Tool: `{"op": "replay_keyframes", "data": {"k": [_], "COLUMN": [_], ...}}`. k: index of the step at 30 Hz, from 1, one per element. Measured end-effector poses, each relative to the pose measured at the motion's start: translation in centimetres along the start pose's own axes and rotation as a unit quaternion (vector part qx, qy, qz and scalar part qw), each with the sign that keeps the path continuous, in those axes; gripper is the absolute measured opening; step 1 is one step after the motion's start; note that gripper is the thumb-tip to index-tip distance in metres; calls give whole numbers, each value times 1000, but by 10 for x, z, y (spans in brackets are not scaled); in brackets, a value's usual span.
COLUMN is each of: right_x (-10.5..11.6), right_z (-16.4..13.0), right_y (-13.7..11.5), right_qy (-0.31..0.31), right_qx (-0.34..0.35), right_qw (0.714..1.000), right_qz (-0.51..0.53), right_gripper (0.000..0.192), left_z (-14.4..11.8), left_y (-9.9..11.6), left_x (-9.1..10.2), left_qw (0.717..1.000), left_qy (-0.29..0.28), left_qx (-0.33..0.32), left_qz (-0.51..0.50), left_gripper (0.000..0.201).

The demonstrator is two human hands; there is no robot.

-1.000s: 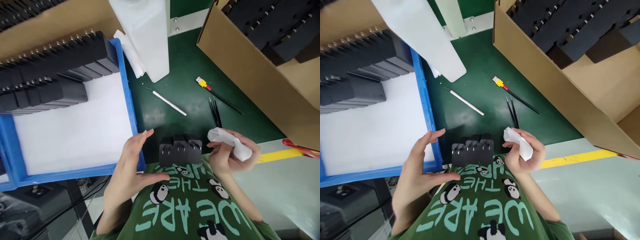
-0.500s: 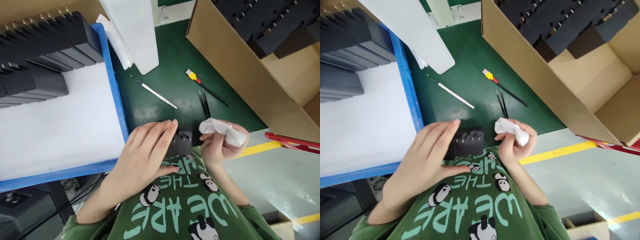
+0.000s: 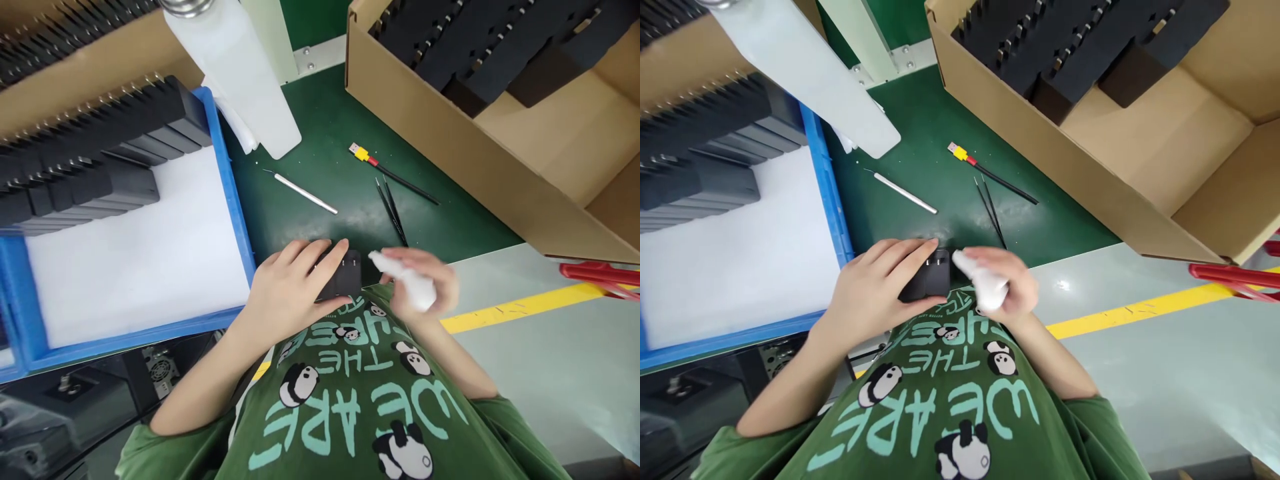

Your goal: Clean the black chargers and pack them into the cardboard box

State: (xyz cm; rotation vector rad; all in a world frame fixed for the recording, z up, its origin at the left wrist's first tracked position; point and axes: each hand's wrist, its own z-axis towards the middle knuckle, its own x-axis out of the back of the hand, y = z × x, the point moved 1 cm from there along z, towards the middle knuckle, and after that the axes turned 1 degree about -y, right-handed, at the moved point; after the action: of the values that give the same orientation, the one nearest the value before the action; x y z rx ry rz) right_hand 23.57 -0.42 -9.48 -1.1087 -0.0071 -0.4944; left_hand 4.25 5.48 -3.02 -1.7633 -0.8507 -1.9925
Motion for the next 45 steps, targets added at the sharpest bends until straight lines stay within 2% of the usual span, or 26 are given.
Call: {"op": "replay_keyframes", "data": {"k": [2,4,7,9,18,21,25,28,29,31,34,36,38,40,42,45], "right_x": [6,10,18,22,37,35,26,39,48,65,75,67,51,33,23,20], "right_z": [4,10,20,24,36,40,39,37,36,35,31,25,17,12,9,11], "right_y": [-8,-17,-23,-23,-20,-21,-23,-17,-13,-8,-8,-13,-19,-23,-25,-24], "right_qy": [-95,-164,-198,-209,-261,-268,-265,-276,-283,-272,-171,-101,-88,-137,-198,-233], "right_qx": [113,229,343,371,401,416,420,404,387,336,266,232,206,206,236,299], "right_qw": [989,955,898,882,858,849,854,855,859,885,939,961,969,962,942,914], "right_qz": [-16,-88,-191,-202,-186,-186,-155,-171,-179,-176,-133,-112,-107,-115,-130,-144], "right_gripper": [11,9,12,14,22,23,25,22,20,18,10,18,19,14,15,14], "left_z": [0,1,1,0,1,1,1,3,3,3,3,3,2,2,1,2], "left_y": [-1,-1,-2,-2,-3,-3,-3,-3,-3,-3,-2,-3,-3,-3,-4,-3], "left_x": [-2,-3,-6,-7,-6,-7,-7,-6,-6,-6,-6,-7,-7,-8,-8,-8], "left_qw": [999,998,997,998,998,998,998,997,997,998,998,998,998,997,997,997], "left_qy": [25,45,45,37,30,33,48,51,51,52,51,50,52,54,54,60], "left_qx": [0,4,7,1,-12,-21,-16,-20,-22,-20,-13,-12,-12,-13,-13,-13], "left_qz": [-24,-50,-62,-58,-51,-49,-47,-47,-45,-43,-44,-44,-44,-45,-46,-46], "left_gripper": [49,37,38,43,49,48,43,44,45,47,49,50,50,48,45,42]}}
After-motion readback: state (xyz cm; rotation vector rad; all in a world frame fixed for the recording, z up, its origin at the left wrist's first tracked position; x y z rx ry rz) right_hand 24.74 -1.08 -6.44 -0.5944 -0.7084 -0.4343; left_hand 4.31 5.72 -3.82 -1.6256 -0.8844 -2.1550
